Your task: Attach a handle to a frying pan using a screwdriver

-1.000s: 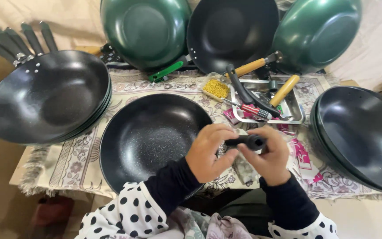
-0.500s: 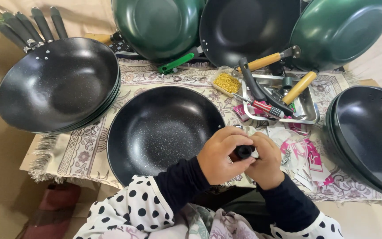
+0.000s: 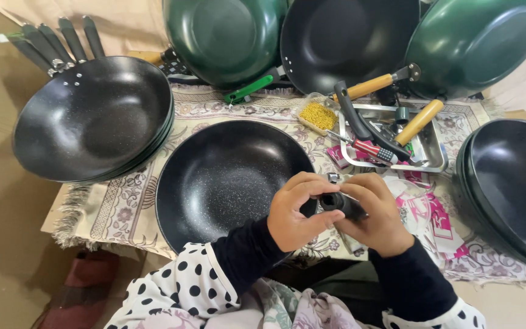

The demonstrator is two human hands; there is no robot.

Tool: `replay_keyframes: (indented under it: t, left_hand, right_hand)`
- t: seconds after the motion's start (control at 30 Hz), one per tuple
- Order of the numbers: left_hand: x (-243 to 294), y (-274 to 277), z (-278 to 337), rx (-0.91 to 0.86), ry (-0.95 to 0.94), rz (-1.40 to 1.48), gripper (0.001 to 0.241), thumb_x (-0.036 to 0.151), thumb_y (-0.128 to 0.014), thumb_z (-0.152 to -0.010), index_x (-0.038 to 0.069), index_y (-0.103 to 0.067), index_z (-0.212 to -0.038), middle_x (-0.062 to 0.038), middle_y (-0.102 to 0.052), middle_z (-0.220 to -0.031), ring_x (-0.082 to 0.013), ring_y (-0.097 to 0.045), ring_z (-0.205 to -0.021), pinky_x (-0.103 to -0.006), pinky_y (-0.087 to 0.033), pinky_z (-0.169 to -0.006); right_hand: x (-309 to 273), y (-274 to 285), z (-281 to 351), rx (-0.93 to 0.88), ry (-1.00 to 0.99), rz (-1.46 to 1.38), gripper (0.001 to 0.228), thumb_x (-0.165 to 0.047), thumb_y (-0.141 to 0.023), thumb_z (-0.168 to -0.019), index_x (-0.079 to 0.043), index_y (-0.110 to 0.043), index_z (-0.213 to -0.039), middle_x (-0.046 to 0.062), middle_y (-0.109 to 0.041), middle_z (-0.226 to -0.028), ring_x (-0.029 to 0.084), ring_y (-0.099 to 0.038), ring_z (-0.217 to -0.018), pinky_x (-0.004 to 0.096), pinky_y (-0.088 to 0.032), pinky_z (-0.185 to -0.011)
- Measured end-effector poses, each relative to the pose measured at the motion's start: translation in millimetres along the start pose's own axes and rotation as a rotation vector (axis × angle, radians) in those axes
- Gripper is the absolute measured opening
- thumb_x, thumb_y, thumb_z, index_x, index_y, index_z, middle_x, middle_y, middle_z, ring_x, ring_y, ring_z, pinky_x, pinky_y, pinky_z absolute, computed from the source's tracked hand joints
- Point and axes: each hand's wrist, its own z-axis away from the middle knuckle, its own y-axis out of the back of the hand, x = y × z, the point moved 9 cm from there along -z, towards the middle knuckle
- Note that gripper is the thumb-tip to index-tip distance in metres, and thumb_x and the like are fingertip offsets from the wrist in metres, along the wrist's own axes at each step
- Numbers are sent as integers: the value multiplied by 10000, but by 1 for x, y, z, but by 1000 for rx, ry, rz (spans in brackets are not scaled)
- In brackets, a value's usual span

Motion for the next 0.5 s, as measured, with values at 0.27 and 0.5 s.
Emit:
replay_keyframes:
  t: [0.27, 0.5]
  left_hand:
    - [-28, 1, 14, 10, 165, 207, 396, 37, -853, -843, -21, -738, -1217, -135, -692, -1145, -181, -711, -1011, -267, -598, -894]
    - [-12, -5, 11, -9, 185, 206, 449, 10, -874, -798, -13, -723, -1220, -129, -758, -1145, -200, -739, -1064, -286, -590, -936]
  right_hand:
    - [40, -4, 22, -195, -301, -290, 426, -131, -808, -794, 48, -699, -1164, 231, -723, -1027, 409, -714, -930, 508, -545, -854]
    - [47, -5, 23, -186, -298, -302, 416, -87, -854, -736, 8, -726, -1121, 163, -734, -1051, 361, -726, -963, 448, -547, -898]
